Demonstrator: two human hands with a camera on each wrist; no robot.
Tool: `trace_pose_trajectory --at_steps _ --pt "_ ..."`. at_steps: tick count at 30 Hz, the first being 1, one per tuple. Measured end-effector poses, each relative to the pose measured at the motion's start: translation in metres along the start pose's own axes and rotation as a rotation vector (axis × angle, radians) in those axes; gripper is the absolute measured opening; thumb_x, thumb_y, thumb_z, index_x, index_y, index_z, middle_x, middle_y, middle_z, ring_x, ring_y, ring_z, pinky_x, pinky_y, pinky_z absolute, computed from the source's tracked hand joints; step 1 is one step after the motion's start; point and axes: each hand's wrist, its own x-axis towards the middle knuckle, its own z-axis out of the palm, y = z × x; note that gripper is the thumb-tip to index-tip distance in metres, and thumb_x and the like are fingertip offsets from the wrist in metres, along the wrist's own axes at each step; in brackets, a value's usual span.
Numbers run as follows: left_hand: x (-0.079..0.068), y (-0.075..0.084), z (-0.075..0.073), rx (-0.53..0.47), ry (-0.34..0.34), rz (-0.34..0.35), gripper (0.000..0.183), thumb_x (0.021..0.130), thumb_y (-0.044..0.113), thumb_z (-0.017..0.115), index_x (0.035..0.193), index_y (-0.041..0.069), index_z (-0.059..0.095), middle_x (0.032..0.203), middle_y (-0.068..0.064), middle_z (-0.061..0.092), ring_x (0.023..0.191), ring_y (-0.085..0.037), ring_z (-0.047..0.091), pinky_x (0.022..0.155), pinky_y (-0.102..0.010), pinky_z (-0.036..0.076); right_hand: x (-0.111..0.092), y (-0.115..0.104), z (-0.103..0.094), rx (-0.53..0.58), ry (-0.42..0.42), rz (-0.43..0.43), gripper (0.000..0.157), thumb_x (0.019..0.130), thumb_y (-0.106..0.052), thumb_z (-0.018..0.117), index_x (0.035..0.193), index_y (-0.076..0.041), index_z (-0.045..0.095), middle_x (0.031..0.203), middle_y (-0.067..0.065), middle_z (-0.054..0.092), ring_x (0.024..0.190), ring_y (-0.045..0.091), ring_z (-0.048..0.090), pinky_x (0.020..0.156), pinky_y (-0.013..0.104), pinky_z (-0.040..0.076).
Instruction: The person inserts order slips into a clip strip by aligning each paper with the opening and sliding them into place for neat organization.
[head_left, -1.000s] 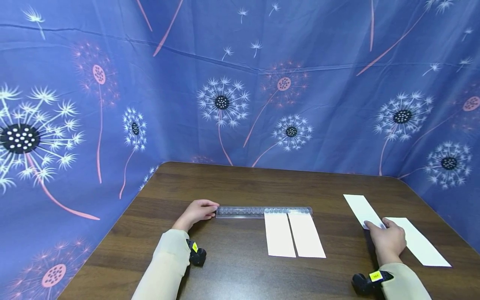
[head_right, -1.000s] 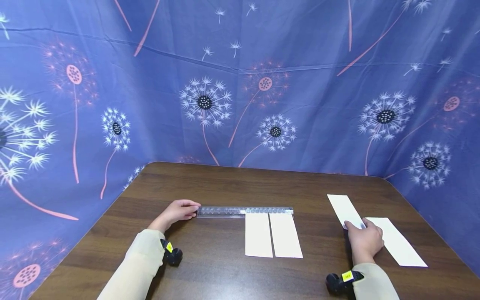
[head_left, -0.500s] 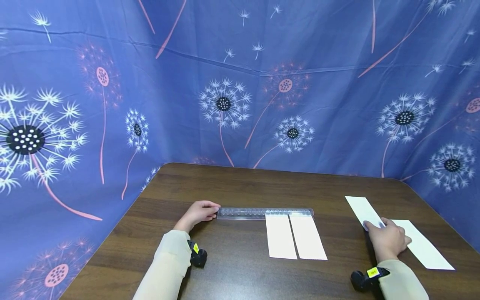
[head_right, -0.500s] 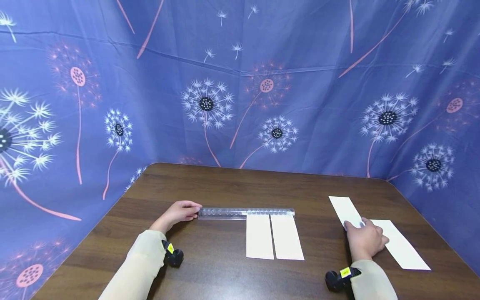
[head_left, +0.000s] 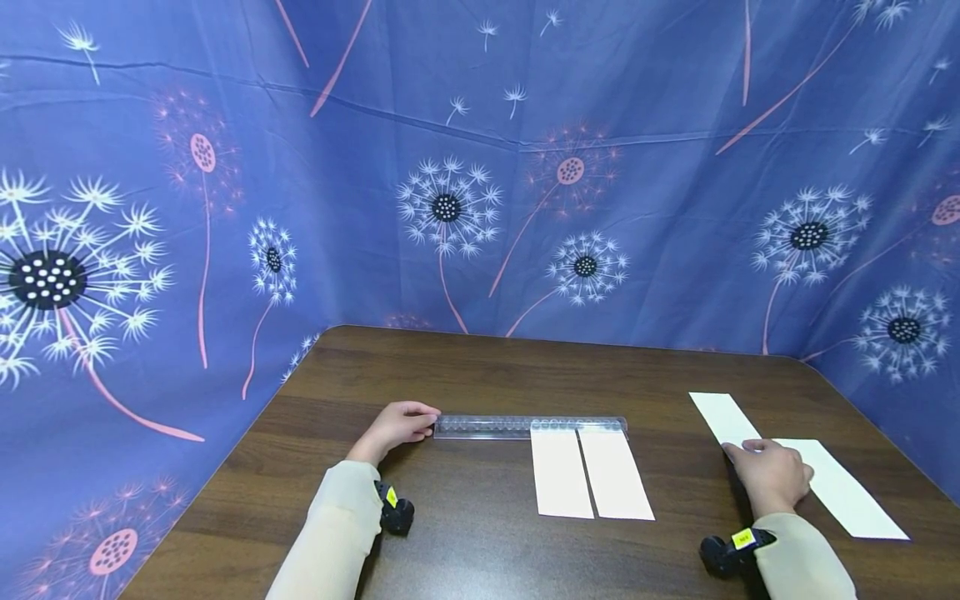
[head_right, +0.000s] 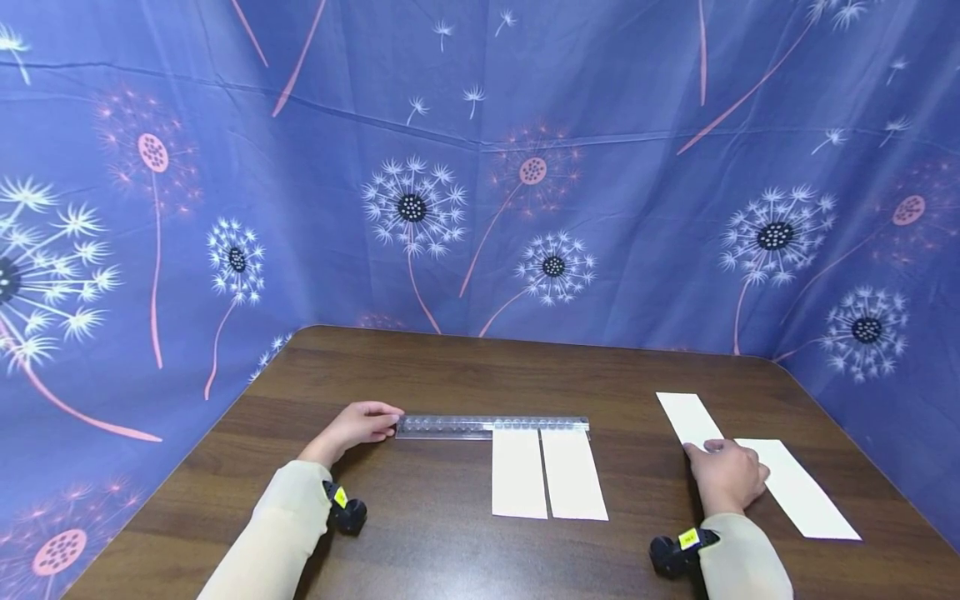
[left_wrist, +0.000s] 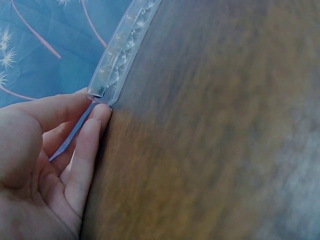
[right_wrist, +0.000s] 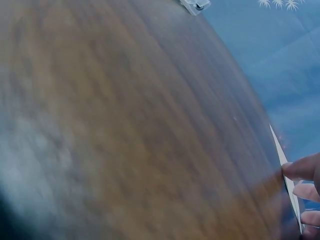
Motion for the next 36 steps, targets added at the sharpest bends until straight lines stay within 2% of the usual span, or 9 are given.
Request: trace_pose_trajectory --at_steps 9,15,23,29,36 --pt "0.0 0.0 0.001 -0.003 0.005 0.005 0.018 0.089 0.004 0.061 0.103 -0.006 0.067 0.089 -0.006 0.066 0.071 -0.013 0.061 0.071 -0.029 0.053 0.004 0.0 -0.008 -0.057 -0.099 -0.03 0.047 0.081 -0.023 0.068 0.105 0.015 0.055 0.107 0.038 0.047 0.101 0.051 0.036 0.084 0.056 0.027" --pt "0.001 -0.001 0.0 -0.01 0.005 0.019 0.018 0.089 0.004 0.061 0.103 -0.006 0.067 0.087 -0.006 0.066 0.07 -0.012 0.061 0.07 -0.028 0.053 0.008 -0.001 -0.008 -0.062 -0.124 -0.025 0.052 0.079 -0.02 0.069 0.111 0.016 0.049 0.111 0.037 0.045 0.105 0.052 0.032 0.088 0.057 0.028" --pt "0.001 -0.002 0.0 -0.007 0.004 0.014 0.018 0.089 0.004 0.061 0.103 -0.006 0.067 0.087 -0.006 0.066 0.07 -0.012 0.061 0.069 -0.028 0.053 0.009 -0.005 -0.012 -0.081 -0.18 -0.068 0.056 0.073 -0.022 0.074 0.107 0.017 0.051 0.108 0.037 0.05 0.097 0.053 0.041 0.082 0.056 0.029" --pt "0.0 -0.001 0.002 -0.007 0.012 0.019 0.017 0.089 0.004 0.061 0.102 -0.006 0.067 0.086 -0.006 0.066 0.069 -0.012 0.061 0.069 -0.028 0.053 0.005 -0.01 -0.018 -0.056 -0.215 -0.043 0.055 0.073 -0.02 0.075 0.105 0.017 0.049 0.101 0.036 0.052 0.093 0.05 0.046 0.077 0.053 0.035" --pt "-0.001 0.0 0.001 -0.005 0.011 0.021 0.018 0.089 0.004 0.061 0.103 -0.007 0.066 0.088 -0.007 0.066 0.071 -0.013 0.061 0.07 -0.029 0.053 0.004 -0.015 -0.019 -0.024 -0.245 0.004 0.058 0.075 -0.015 0.072 0.113 0.019 0.044 0.109 0.039 0.046 0.099 0.052 0.044 0.077 0.053 0.04"
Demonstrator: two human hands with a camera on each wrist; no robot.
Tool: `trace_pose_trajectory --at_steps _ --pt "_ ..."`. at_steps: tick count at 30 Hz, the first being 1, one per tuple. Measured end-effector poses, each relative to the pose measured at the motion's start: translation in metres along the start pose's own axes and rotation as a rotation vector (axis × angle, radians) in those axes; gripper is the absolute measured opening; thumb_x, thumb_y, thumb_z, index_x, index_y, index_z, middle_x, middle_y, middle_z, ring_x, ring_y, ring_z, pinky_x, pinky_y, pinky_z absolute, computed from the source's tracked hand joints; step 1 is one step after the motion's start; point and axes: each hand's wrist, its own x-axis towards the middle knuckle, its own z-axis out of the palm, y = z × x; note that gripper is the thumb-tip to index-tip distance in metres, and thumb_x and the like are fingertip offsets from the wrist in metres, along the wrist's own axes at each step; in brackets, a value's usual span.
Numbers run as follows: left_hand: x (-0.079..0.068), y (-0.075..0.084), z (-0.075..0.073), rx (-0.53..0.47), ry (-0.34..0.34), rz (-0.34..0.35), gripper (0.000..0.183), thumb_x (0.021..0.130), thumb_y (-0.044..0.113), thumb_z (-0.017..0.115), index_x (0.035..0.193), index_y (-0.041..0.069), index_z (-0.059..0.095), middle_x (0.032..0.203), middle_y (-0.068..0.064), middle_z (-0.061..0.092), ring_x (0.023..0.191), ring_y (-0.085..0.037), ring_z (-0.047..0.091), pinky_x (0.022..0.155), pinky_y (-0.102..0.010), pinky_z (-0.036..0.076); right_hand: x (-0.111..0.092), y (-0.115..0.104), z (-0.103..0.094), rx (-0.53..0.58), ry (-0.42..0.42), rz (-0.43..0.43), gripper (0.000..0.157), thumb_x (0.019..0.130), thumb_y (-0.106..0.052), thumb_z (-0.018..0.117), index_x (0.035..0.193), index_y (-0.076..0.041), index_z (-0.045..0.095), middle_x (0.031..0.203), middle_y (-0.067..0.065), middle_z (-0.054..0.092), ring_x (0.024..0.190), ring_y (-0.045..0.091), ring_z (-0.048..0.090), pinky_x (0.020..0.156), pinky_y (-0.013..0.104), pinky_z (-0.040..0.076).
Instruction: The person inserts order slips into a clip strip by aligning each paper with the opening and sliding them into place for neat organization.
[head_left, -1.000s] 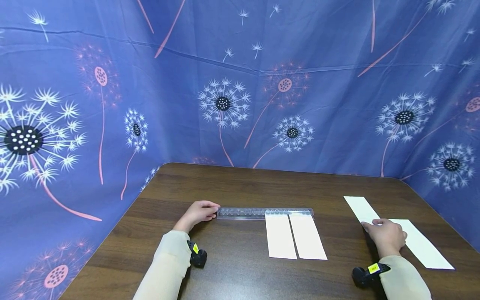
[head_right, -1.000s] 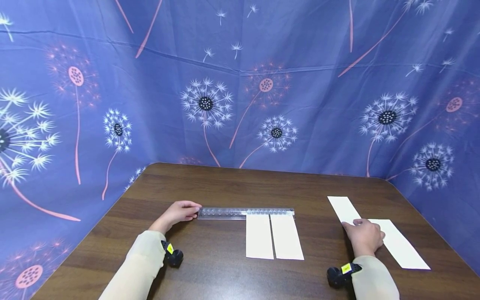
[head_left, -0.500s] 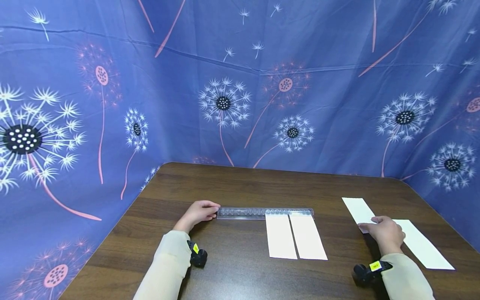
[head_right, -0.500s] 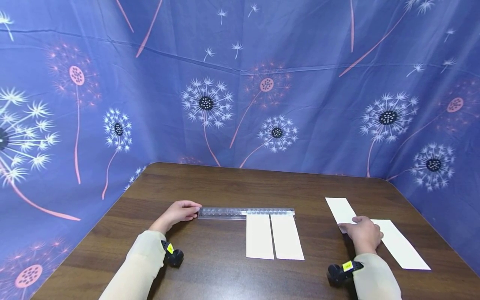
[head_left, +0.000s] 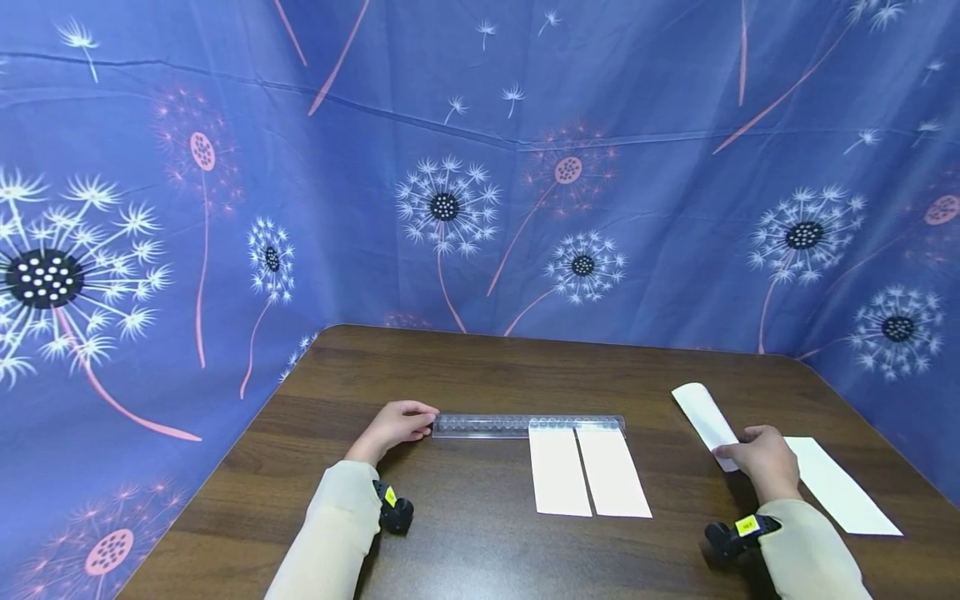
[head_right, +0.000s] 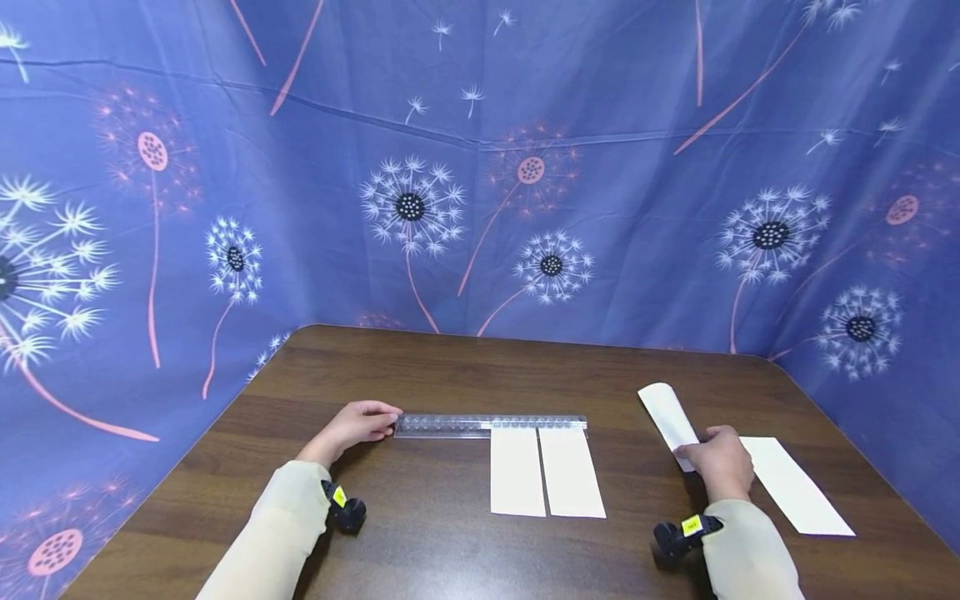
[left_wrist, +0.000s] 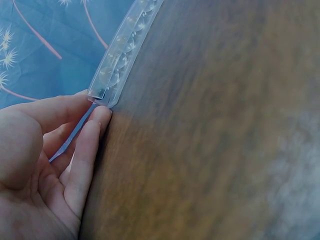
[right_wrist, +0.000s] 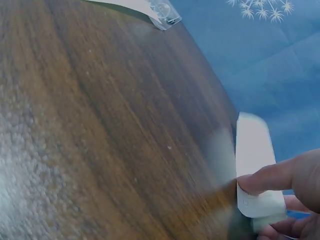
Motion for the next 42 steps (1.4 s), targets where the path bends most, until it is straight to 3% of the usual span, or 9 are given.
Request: trace_pose_trajectory --at_steps 7,15,19,23,27,33,42 --pt "-0.001 0.0 0.0 0.017 0.002 0.004 0.018 0.089 0.005 0.061 0.102 -0.006 0.067 0.088 -0.008 0.065 0.072 -0.014 0.061 0.07 -0.028 0.053 -0.002 0.002 -0.002 0.048 -0.034 -0.035 0.039 0.073 -0.015 0.07 0.09 0.016 0.053 0.083 0.026 0.055 0.079 0.038 0.049 0.059 0.039 0.038" --pt "-0.002 0.002 0.0 0.027 -0.002 0.006 0.02 0.09 0.006 0.061 0.104 -0.008 0.065 0.091 -0.011 0.065 0.073 -0.015 0.061 0.07 -0.029 0.053 0.002 0.007 0.003 0.27 -0.154 -0.035 0.065 0.068 -0.001 0.07 0.112 0.023 0.028 0.089 0.033 0.047 0.063 0.027 0.052 0.05 0.031 0.045" --pt "-0.002 0.0 -0.001 0.024 -0.013 0.001 0.019 0.09 0.008 0.062 0.103 -0.005 0.067 0.092 -0.01 0.065 0.075 -0.016 0.061 0.073 -0.03 0.053 0.002 0.009 0.002 0.419 -0.216 0.003 0.066 0.076 -0.002 0.067 0.118 0.026 0.026 0.086 0.029 0.051 0.06 0.017 0.056 0.053 0.029 0.051" --pt "-0.004 -0.001 -0.004 0.009 -0.047 0.052 0.019 0.089 0.013 0.064 0.1 -0.003 0.068 0.088 -0.008 0.065 0.073 -0.015 0.062 0.07 -0.029 0.053 0.001 0.008 0.002 0.6 -0.248 0.118 0.062 0.086 -0.003 0.059 0.126 0.028 0.022 0.098 0.032 0.049 0.061 0.011 0.057 0.063 0.027 0.055" --pt "-0.004 -0.001 -0.005 0.007 -0.051 0.061 0.02 0.089 0.013 0.064 0.1 -0.003 0.068 0.089 -0.008 0.066 0.074 -0.016 0.063 0.07 -0.029 0.053 -0.002 0.007 0.003 0.729 -0.23 0.203 0.064 0.087 0.004 0.055 0.133 0.025 0.016 0.118 0.039 0.035 0.06 0.008 0.058 0.068 0.028 0.054" --pt "-0.002 0.002 -0.001 0.012 -0.001 -0.001 0.021 0.09 0.007 0.061 0.105 -0.007 0.066 0.093 -0.011 0.066 0.076 -0.016 0.062 0.072 -0.03 0.053 -0.008 0.007 0.006 0.839 -0.178 0.215 0.077 0.083 0.011 0.054 0.141 0.015 0.003 0.134 0.041 0.021 0.059 0.006 0.058 0.068 0.028 0.054" --pt "-0.003 0.002 -0.002 0.002 -0.021 0.01 0.021 0.09 0.005 0.061 0.105 -0.009 0.065 0.092 -0.011 0.066 0.075 -0.014 0.062 0.07 -0.027 0.053 -0.017 0.003 0.01 0.992 -0.123 0.269 0.081 0.082 0.017 0.052 0.147 0.001 0.007 0.146 0.03 0.016 0.06 0.002 0.057 0.073 0.025 0.053"
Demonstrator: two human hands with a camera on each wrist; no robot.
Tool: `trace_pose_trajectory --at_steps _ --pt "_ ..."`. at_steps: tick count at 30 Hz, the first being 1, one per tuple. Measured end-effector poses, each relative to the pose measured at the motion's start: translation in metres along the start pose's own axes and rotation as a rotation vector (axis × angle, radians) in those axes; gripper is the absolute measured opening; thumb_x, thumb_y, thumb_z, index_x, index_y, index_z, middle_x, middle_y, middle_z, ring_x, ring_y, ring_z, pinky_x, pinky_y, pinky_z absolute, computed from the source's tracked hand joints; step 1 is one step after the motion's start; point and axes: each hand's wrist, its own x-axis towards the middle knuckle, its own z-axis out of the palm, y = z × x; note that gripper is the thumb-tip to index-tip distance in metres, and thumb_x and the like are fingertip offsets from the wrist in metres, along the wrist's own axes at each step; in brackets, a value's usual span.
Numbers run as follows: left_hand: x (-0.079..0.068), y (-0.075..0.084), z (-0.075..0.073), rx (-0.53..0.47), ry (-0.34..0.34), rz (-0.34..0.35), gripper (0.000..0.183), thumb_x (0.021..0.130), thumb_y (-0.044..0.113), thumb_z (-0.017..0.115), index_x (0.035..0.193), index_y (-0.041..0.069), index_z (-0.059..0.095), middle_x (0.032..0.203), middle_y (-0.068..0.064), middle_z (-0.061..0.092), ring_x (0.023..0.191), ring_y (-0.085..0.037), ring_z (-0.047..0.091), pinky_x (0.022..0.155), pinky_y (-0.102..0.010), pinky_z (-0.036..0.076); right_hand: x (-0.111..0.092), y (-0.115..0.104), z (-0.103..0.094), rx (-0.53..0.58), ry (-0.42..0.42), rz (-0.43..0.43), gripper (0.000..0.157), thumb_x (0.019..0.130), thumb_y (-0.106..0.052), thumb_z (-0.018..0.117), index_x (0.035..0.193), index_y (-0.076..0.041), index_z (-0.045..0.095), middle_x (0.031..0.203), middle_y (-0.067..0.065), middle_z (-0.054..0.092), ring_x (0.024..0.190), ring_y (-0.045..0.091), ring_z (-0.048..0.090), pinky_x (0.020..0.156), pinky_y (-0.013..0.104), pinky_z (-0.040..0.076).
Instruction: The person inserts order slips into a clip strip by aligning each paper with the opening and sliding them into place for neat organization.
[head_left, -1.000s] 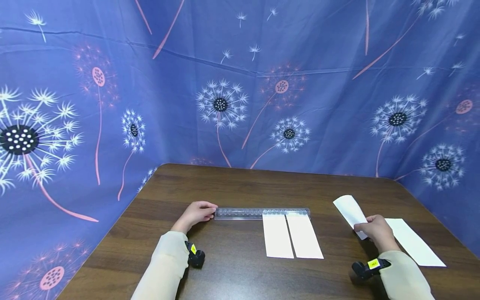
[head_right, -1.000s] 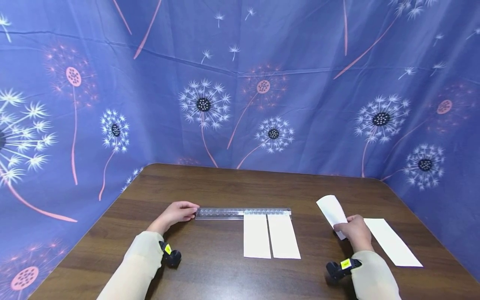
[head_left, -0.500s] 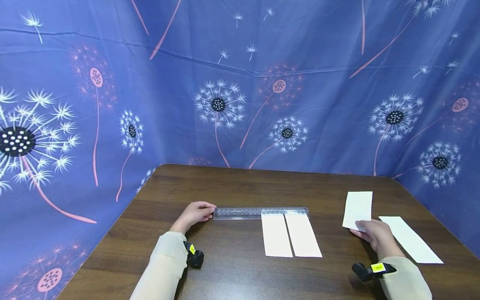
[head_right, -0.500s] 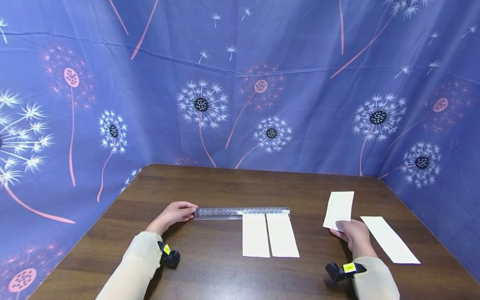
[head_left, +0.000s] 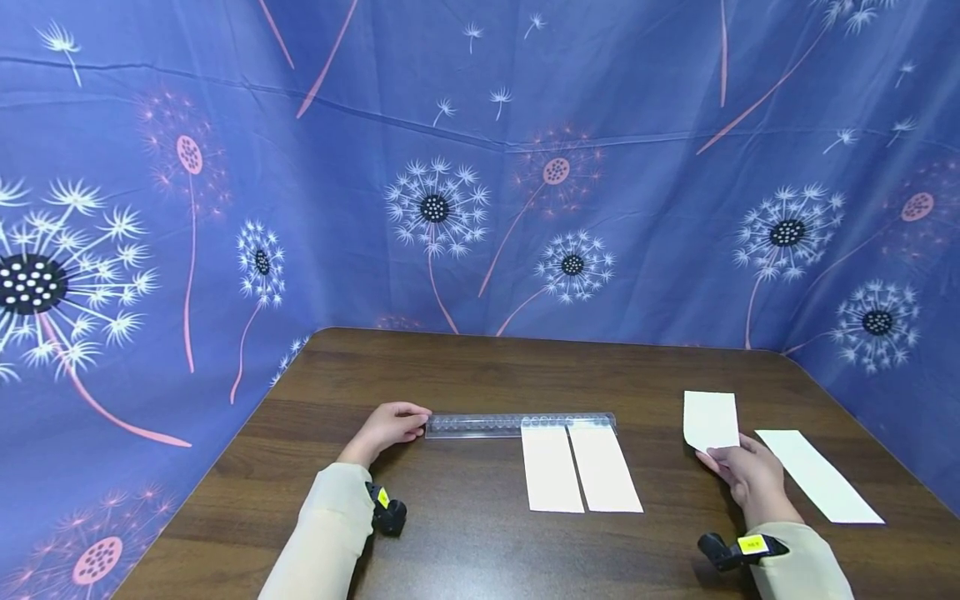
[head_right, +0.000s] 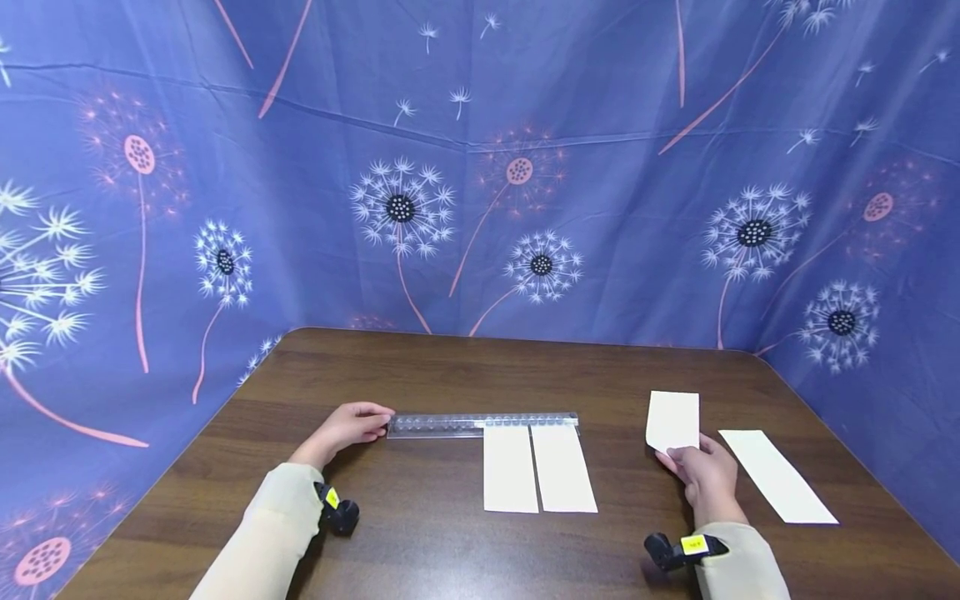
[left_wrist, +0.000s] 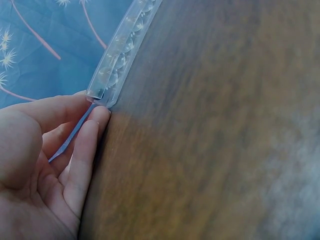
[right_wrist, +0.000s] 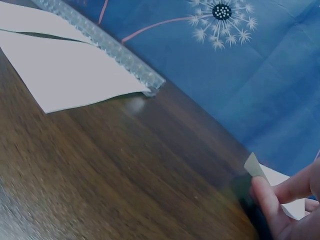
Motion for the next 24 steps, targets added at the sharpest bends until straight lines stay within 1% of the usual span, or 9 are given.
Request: trace_pose_trajectory --at_steps 4,6,10,13,21,24 --pt "0.001 -0.001 0.0 0.002 0.003 0.002 0.021 0.09 0.006 0.061 0.105 -0.008 0.065 0.091 -0.01 0.066 0.074 -0.013 0.062 0.07 -0.028 0.053 -0.004 -0.001 0.004 0.058 0.012 -0.001 0.084 0.082 0.018 0.052 0.148 -0.002 0.006 0.146 0.026 0.017 0.061 0.003 0.059 0.075 0.025 0.052" --pt "0.001 0.0 0.0 0.004 0.011 -0.009 0.02 0.09 0.006 0.061 0.104 -0.007 0.066 0.091 -0.009 0.066 0.074 -0.013 0.062 0.071 -0.028 0.053 -0.006 -0.002 0.006 0.073 0.025 -0.005 0.084 0.081 0.018 0.052 0.149 -0.004 0.006 0.147 0.024 0.016 0.061 0.002 0.058 0.076 0.025 0.052" --pt "0.001 0.001 0.001 0.01 0.02 -0.019 0.019 0.09 0.007 0.061 0.104 -0.006 0.067 0.09 -0.007 0.066 0.074 -0.013 0.062 0.072 -0.029 0.053 -0.01 -0.002 0.01 0.097 0.056 -0.011 0.087 0.081 0.018 0.052 0.15 -0.007 0.006 0.151 0.02 0.011 0.061 0.002 0.058 0.076 0.024 0.051" --pt "0.002 0.0 0.001 0.009 0.021 -0.022 0.019 0.09 0.007 0.061 0.104 -0.005 0.067 0.09 -0.007 0.066 0.074 -0.014 0.062 0.072 -0.029 0.053 -0.012 -0.003 0.013 0.104 0.061 -0.022 0.088 0.081 0.019 0.052 0.15 -0.008 0.004 0.152 0.018 0.007 0.061 0.002 0.059 0.075 0.023 0.051" --pt "0.004 -0.001 0.001 0.007 0.014 -0.012 0.019 0.09 0.006 0.061 0.103 -0.007 0.066 0.089 -0.007 0.066 0.072 -0.013 0.061 0.071 -0.028 0.053 -0.017 -0.002 0.019 0.099 0.052 -0.047 0.085 0.082 0.017 0.051 0.15 -0.009 0.006 0.148 0.023 0.012 0.064 0.003 0.061 0.076 0.023 0.051" --pt "0.004 -0.002 0.0 0.006 0.01 -0.006 0.02 0.09 0.006 0.06 0.104 -0.007 0.066 0.087 -0.007 0.066 0.071 -0.012 0.061 0.07 -0.028 0.053 -0.019 -0.002 0.021 0.086 0.051 -0.041 0.086 0.084 0.015 0.053 0.15 -0.011 0.005 0.149 0.024 0.01 0.064 0.004 0.062 0.076 0.022 0.051"
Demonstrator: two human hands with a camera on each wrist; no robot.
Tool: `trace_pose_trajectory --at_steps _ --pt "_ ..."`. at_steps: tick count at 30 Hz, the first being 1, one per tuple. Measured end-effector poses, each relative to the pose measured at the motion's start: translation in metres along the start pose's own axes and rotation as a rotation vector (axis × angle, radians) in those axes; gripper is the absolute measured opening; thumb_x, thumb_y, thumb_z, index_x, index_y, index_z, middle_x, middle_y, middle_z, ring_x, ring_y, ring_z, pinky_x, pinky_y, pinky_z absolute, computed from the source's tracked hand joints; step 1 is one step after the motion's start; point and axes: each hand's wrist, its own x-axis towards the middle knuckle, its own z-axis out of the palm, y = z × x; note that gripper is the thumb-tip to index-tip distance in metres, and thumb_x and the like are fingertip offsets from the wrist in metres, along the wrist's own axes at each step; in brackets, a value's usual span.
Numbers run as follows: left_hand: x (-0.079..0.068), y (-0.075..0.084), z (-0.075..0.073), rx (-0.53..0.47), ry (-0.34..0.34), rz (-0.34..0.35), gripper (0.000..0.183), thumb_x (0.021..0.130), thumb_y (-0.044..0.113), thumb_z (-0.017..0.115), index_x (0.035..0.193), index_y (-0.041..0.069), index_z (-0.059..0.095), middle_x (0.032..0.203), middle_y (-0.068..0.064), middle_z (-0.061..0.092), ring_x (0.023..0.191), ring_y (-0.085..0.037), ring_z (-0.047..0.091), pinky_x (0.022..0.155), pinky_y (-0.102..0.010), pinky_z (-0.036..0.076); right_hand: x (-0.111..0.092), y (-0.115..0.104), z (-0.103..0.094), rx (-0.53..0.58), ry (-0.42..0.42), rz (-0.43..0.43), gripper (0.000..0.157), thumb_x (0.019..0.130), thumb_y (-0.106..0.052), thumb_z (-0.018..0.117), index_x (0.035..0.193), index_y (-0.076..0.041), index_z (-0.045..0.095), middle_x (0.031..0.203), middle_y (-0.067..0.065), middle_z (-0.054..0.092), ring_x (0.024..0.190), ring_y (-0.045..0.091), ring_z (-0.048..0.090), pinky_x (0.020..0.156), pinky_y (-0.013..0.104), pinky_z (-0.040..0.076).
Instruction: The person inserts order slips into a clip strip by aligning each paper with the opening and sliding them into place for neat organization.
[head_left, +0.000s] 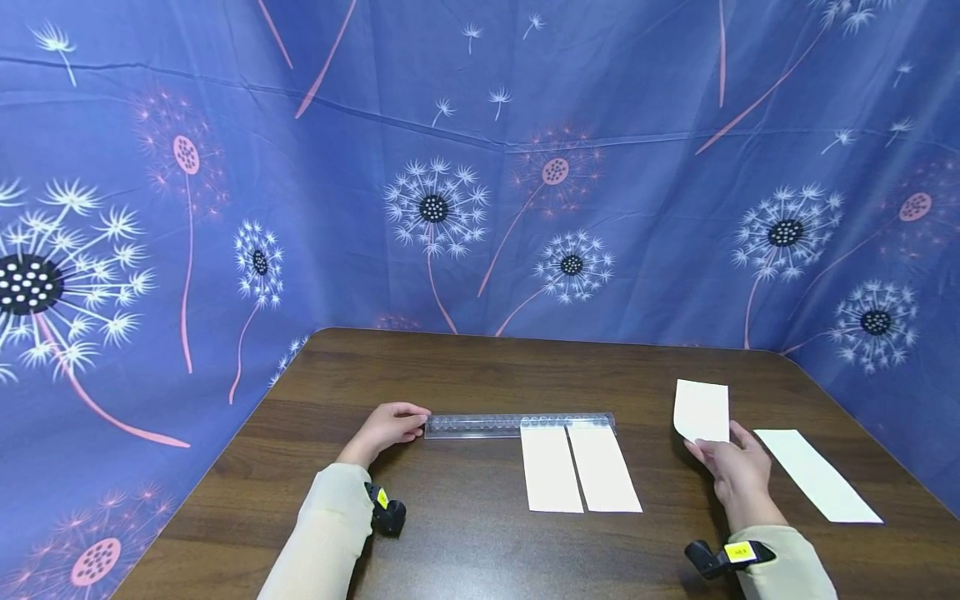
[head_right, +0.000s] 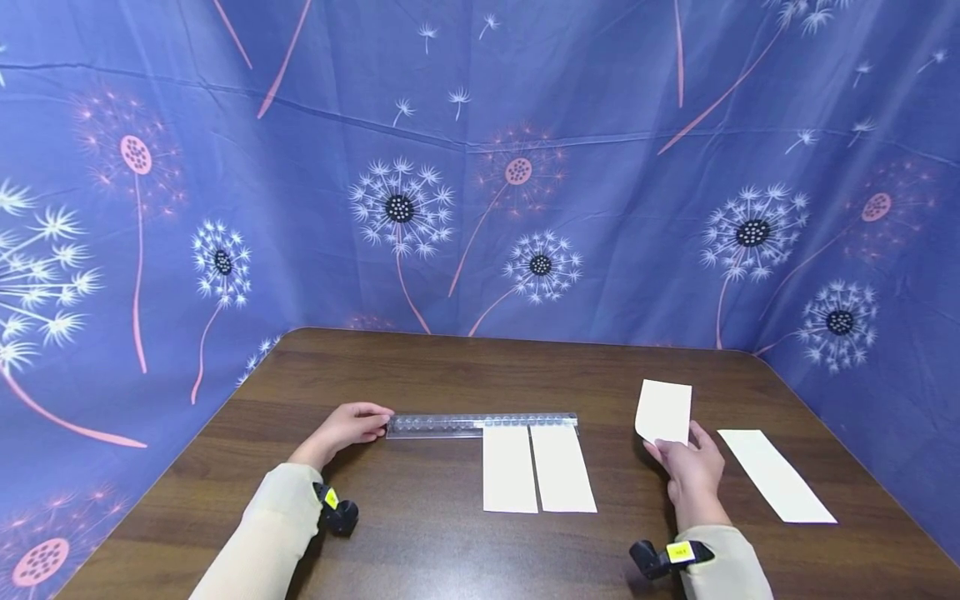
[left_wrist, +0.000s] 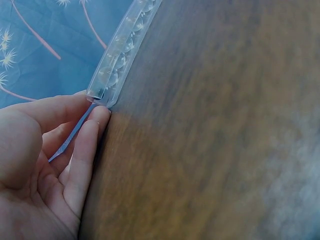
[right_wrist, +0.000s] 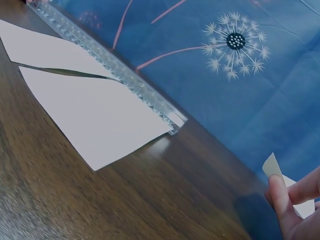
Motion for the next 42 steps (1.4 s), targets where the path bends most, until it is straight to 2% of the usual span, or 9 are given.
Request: trace_pose_trajectory --at_steps 5,12,21,29,39,42 --pt "0.0 0.0 0.0 0.007 0.007 -0.007 0.02 0.09 0.007 0.061 0.104 -0.006 0.066 0.088 -0.006 0.066 0.072 -0.013 0.061 0.07 -0.029 0.053 -0.002 0.001 0.004 0.002 0.0 0.002 0.087 0.084 0.014 0.053 0.151 -0.013 0.004 0.148 0.024 0.01 0.064 0.005 0.063 0.076 0.022 0.051" --pt "0.0 0.001 0.0 0.015 0.011 -0.009 0.02 0.09 0.007 0.061 0.104 -0.005 0.067 0.088 -0.007 0.066 0.073 -0.014 0.062 0.071 -0.03 0.053 -0.003 0.004 0.011 0.006 -0.007 -0.014 0.088 0.082 0.015 0.056 0.15 -0.01 0.006 0.143 0.024 0.018 0.076 0.009 0.064 0.078 0.023 0.051" --pt "-0.001 0.001 -0.001 0.014 0.003 -0.018 0.02 0.09 0.008 0.061 0.105 -0.005 0.066 0.09 -0.008 0.066 0.075 -0.014 0.063 0.071 -0.029 0.053 -0.008 0.007 0.019 -0.009 -0.001 -0.017 0.086 0.083 0.014 0.056 0.15 -0.009 0.007 0.139 0.021 0.023 0.067 0.004 0.061 0.078 0.023 0.051" --pt "0.0 0.001 0.0 -0.003 0.009 -0.005 0.019 0.089 0.005 0.061 0.104 -0.006 0.066 0.09 -0.008 0.067 0.074 -0.013 0.063 0.069 -0.027 0.053 -0.011 0.008 0.023 0.017 -0.025 -0.003 0.087 0.083 0.014 0.055 0.15 -0.012 0.006 0.144 0.024 0.016 0.068 0.006 0.062 0.079 0.022 0.05" --pt "0.0 0.002 0.0 0.017 0.003 -0.017 0.02 0.09 0.007 0.061 0.104 -0.005 0.067 0.09 -0.007 0.066 0.075 -0.014 0.062 0.072 -0.03 0.053 -0.013 0.01 0.028 0.01 -0.032 -0.008 0.086 0.083 0.013 0.056 0.15 -0.009 0.006 0.14 0.022 0.022 0.07 0.005 0.062 0.078 0.023 0.05" --pt "-0.001 0.002 0.0 0.016 0.005 -0.02 0.02 0.09 0.007 0.061 0.104 -0.005 0.067 0.09 -0.007 0.066 0.074 -0.013 0.062 0.072 -0.029 0.053 -0.014 0.011 0.03 0.013 -0.044 -0.009 0.088 0.083 0.012 0.058 0.15 -0.009 0.006 0.141 0.022 0.022 0.075 0.008 0.063 0.079 0.023 0.05"
